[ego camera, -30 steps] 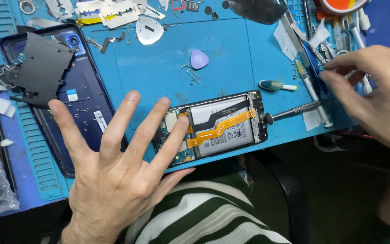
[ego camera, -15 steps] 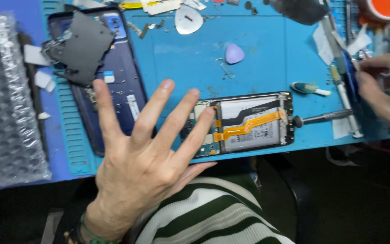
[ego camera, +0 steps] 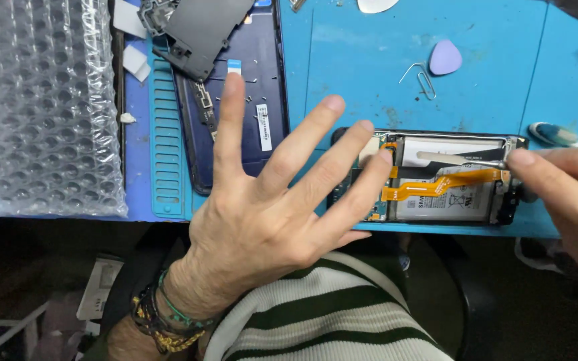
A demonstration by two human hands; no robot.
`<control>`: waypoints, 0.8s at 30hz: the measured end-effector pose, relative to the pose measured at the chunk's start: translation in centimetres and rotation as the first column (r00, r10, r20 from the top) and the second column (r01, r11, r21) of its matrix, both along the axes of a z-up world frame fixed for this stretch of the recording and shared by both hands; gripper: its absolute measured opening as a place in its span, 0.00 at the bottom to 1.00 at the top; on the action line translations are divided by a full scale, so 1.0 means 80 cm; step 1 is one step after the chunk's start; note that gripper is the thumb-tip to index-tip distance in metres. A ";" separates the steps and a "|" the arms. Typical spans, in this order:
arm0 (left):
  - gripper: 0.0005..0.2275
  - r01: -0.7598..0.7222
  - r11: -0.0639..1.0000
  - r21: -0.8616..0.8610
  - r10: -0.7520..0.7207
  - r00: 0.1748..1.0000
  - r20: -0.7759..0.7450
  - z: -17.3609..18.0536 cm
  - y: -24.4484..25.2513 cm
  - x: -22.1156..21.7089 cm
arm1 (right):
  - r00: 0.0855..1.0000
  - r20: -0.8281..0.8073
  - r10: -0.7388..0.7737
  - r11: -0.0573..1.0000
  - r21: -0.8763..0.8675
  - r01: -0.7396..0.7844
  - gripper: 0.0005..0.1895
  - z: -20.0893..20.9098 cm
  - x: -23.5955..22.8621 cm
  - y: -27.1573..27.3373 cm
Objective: Disassembling and inspecting internal components of a smartphone on a workbench.
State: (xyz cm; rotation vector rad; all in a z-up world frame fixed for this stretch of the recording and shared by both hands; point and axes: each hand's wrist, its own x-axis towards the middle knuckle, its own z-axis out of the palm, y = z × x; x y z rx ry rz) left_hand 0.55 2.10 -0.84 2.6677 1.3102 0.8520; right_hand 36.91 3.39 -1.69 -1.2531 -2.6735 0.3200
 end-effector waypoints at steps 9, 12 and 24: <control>0.13 0.049 0.998 -0.026 -0.049 0.999 0.022 -0.002 0.001 -0.002 | 0.995 0.045 -0.092 0.985 -0.140 0.098 0.26 0.032 -0.057 -0.011; 0.13 0.054 0.998 -0.037 -0.053 0.998 0.034 -0.003 0.000 -0.002 | 0.989 0.149 -0.026 0.995 -0.095 0.041 0.30 0.044 -0.060 -0.005; 0.13 0.059 0.997 -0.048 -0.057 0.998 0.035 0.000 0.001 -0.003 | 0.989 0.106 -0.104 0.980 -0.160 0.120 0.27 0.040 -0.067 -0.002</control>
